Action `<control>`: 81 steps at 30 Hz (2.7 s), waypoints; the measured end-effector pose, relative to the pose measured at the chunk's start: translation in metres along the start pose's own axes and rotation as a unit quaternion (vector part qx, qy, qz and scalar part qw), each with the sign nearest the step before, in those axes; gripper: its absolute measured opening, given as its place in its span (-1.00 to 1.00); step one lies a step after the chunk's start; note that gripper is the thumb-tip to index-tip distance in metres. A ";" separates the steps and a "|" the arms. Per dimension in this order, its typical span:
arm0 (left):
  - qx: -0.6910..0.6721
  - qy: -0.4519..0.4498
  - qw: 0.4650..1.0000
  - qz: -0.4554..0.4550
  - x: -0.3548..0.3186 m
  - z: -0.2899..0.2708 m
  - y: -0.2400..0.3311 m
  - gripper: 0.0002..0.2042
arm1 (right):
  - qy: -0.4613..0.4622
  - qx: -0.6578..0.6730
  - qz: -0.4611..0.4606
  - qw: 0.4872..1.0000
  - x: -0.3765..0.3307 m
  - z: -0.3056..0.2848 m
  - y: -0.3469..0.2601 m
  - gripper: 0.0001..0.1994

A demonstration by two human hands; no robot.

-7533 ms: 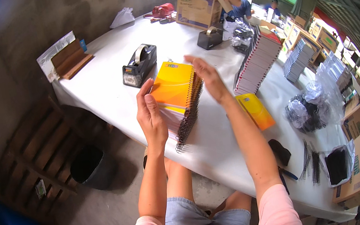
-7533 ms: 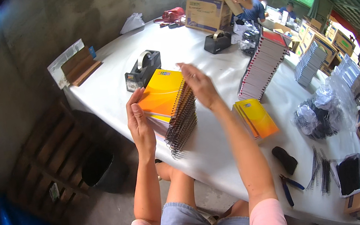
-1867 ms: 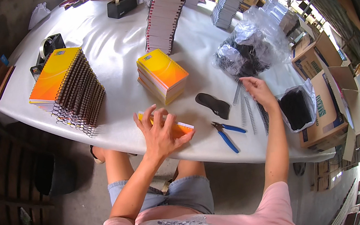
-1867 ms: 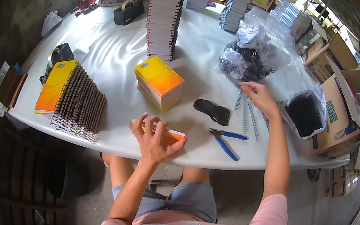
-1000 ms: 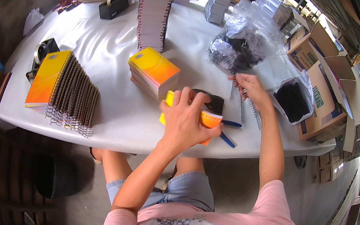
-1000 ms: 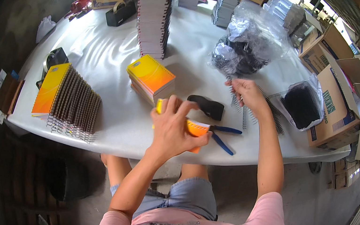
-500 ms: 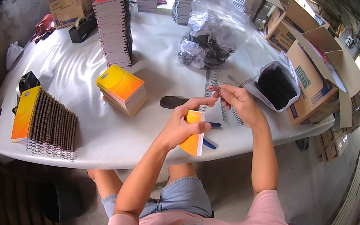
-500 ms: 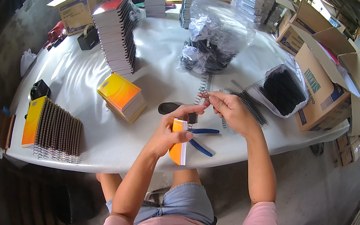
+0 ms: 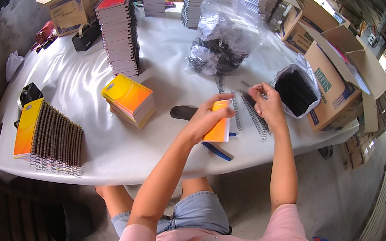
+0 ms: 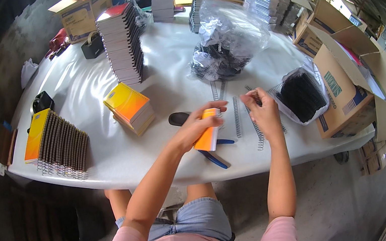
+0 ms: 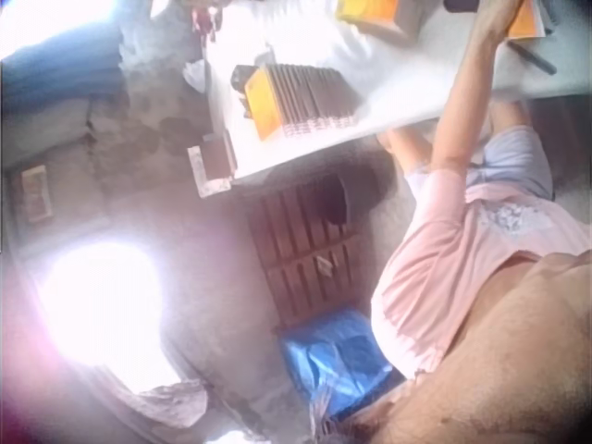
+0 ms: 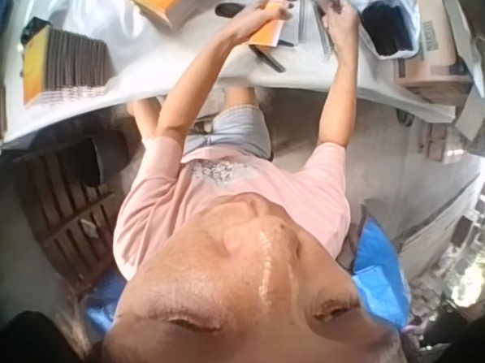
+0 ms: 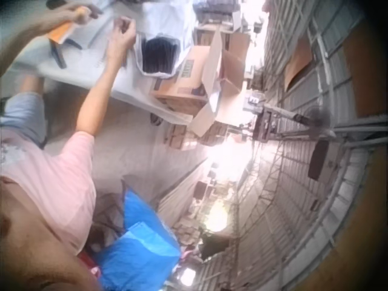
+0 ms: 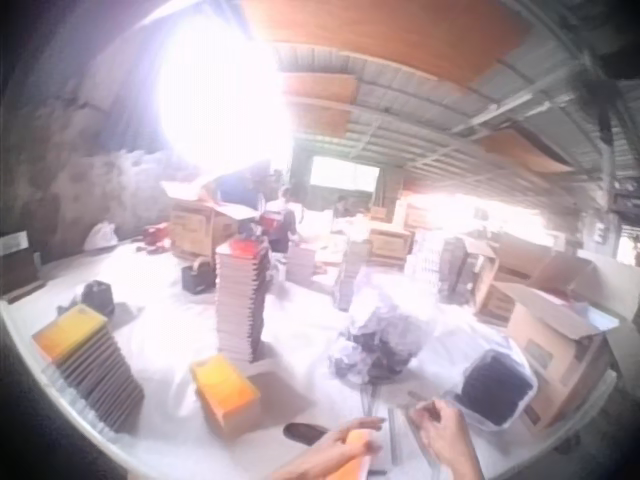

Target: The person assembles spiral notebooks by manually threading metal coils through the punched holes of the paper stacks and using pliers to cut and crimp the ends.

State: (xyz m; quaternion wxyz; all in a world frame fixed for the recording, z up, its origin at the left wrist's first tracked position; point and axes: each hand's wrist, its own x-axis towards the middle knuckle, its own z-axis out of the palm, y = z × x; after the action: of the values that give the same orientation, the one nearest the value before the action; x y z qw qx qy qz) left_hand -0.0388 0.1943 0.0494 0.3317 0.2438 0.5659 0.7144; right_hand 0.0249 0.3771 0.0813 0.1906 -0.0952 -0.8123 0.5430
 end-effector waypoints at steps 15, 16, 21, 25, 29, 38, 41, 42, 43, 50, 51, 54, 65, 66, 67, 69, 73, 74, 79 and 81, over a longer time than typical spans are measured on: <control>0.611 0.411 0.571 0.363 -0.110 -0.043 -0.038 -0.53 | -0.201 0.101 -0.047 0.973 -0.064 0.062 -0.018 -0.82; 0.622 0.417 0.579 0.323 -0.113 -0.053 -0.050 -0.53 | -0.213 0.079 -0.062 0.972 -0.068 0.075 -0.018 -0.81; 0.615 0.422 0.609 0.270 -0.114 -0.065 -0.070 -0.49 | -0.202 -0.010 -0.101 0.974 -0.074 0.112 -0.009 -0.80; 0.607 0.425 0.619 0.261 -0.114 -0.063 -0.071 -0.49 | -0.185 -0.052 -0.104 0.976 -0.073 0.115 -0.007 -0.79; 0.599 0.437 0.617 0.262 -0.112 -0.064 -0.070 -0.50 | -0.237 -0.009 -0.080 0.968 -0.071 0.113 -0.002 -0.80; 0.618 0.434 0.611 0.238 -0.112 -0.064 -0.070 -0.41 | -0.295 0.086 -0.023 0.951 -0.068 0.108 0.009 -0.79; 0.636 0.420 0.610 0.218 -0.115 -0.066 -0.069 -0.37 | -0.333 0.032 0.043 0.942 -0.067 0.107 -0.005 -0.77; 0.633 0.419 0.612 0.222 -0.115 -0.067 -0.070 -0.40 | -0.331 0.002 0.090 0.939 -0.068 0.109 -0.013 -0.76; 0.629 0.419 0.614 0.226 -0.116 -0.069 -0.071 -0.44 | -0.330 0.000 0.090 0.940 -0.071 0.112 -0.018 -0.76; 0.638 0.405 0.597 0.271 -0.121 -0.073 -0.075 -0.50 | -0.299 -0.081 -0.150 0.939 -0.070 0.108 -0.004 -0.77; 0.629 0.404 0.607 0.269 -0.121 -0.075 -0.074 -0.50 | -0.332 -0.061 -0.117 0.934 -0.068 0.107 -0.004 -0.76; 0.597 0.407 0.634 0.276 -0.125 -0.077 -0.066 -0.50 | -0.446 0.004 0.106 0.889 -0.050 0.104 -0.006 -0.77; 0.516 0.323 0.739 0.288 -0.143 -0.087 -0.048 -0.45 | -0.172 -0.315 -0.172 0.917 0.008 0.120 0.032 -0.62; 0.534 0.320 0.724 0.298 -0.144 -0.089 -0.050 -0.45 | -0.183 -0.129 -0.081 0.971 0.004 0.118 0.028 -0.64; 0.550 0.315 0.710 0.308 -0.145 -0.090 -0.052 -0.45 | -0.188 -0.129 -0.078 0.970 -0.007 0.117 0.027 -0.64; 0.530 0.327 0.724 0.295 -0.145 -0.090 -0.056 -0.46 | -0.266 0.263 0.017 0.927 -0.037 0.119 0.027 -0.72; 0.517 0.317 0.739 0.292 -0.140 -0.091 -0.056 -0.47 | -0.319 0.043 -0.095 0.942 -0.045 0.132 0.026 -0.86; 0.517 0.315 0.740 0.293 -0.139 -0.090 -0.056 -0.47 | -0.316 0.043 -0.094 0.943 -0.047 0.127 0.024 -0.86; 0.498 0.308 0.750 0.308 -0.138 -0.091 -0.051 -0.49 | -0.341 0.027 -0.150 0.927 -0.044 0.129 0.006 -0.85; 0.488 0.308 0.754 0.314 -0.138 -0.090 -0.053 -0.48 | -0.325 0.088 -0.150 0.930 -0.040 0.124 0.008 -0.84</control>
State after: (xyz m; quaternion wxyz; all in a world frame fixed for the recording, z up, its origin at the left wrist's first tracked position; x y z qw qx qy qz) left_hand -0.0023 0.0400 -0.0197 -0.2670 0.3036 0.8007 0.4420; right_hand 0.0097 0.2610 0.0240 0.0033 0.2267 -0.7836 0.5785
